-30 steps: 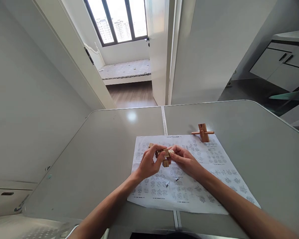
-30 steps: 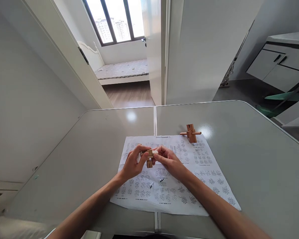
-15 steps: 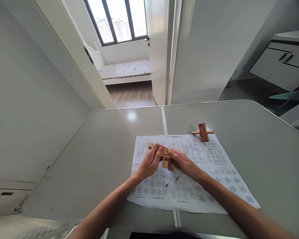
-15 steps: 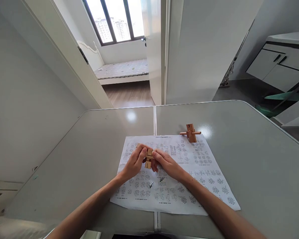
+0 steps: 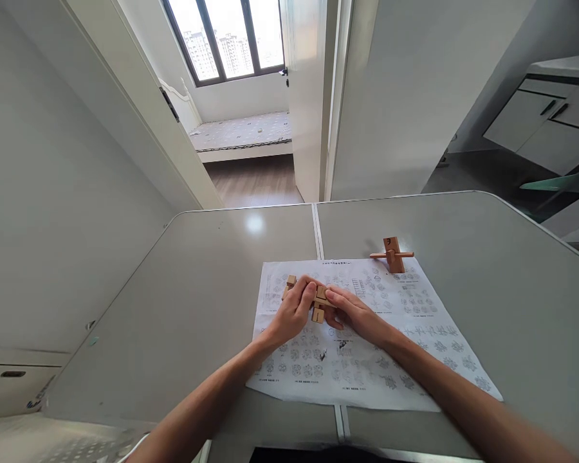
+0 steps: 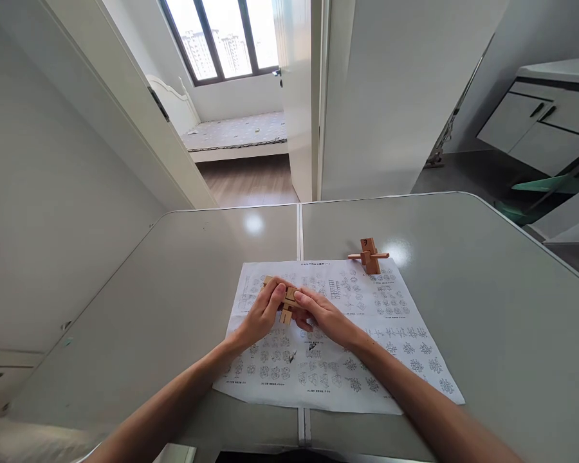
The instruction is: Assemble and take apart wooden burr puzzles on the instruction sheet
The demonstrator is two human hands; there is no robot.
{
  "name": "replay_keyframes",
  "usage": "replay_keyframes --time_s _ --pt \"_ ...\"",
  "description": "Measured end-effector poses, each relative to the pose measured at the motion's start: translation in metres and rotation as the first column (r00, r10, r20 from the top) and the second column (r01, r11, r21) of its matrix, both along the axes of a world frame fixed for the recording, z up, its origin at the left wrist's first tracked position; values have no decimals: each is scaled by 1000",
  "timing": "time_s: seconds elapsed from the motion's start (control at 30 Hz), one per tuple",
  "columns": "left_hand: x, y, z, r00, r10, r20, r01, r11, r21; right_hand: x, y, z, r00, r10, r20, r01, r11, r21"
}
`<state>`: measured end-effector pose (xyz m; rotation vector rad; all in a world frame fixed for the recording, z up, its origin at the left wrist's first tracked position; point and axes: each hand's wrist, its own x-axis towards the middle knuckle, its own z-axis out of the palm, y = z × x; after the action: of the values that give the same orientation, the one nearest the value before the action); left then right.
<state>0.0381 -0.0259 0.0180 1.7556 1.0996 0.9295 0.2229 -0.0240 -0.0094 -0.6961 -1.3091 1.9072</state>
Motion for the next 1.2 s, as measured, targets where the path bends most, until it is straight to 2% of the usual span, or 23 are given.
replay_keyframes --time_s 0.2,0.53,0.67,0.8,1.03,1.1,1.2 --pt "2 0 -4 999 39 -2 -39 999 5 0 1 0 1000 -9 26 9 1000 7" --pt "3 1 -5 999 37 40 -37 999 -8 0 1 -3 1000 -6 22 5 1000 27" --pt "4 2 -5 995 33 96 -23 995 -94 -1 2 -4 999 -20 39 19 999 31" --pt "5 3 -5 986 53 161 -23 983 -185 -2 1 3 994 -49 98 41 996 76" --pt "3 6 -5 990 82 113 -63 985 -162 -1 -1 13 986 -67 153 47 990 131" --pt "2 6 -5 987 70 147 -40 979 -198 -1 0 11 985 -77 156 57 989 133" --pt "0 4 -5 965 -12 263 80 964 -252 -1 1 6 983 -97 154 84 993 85"
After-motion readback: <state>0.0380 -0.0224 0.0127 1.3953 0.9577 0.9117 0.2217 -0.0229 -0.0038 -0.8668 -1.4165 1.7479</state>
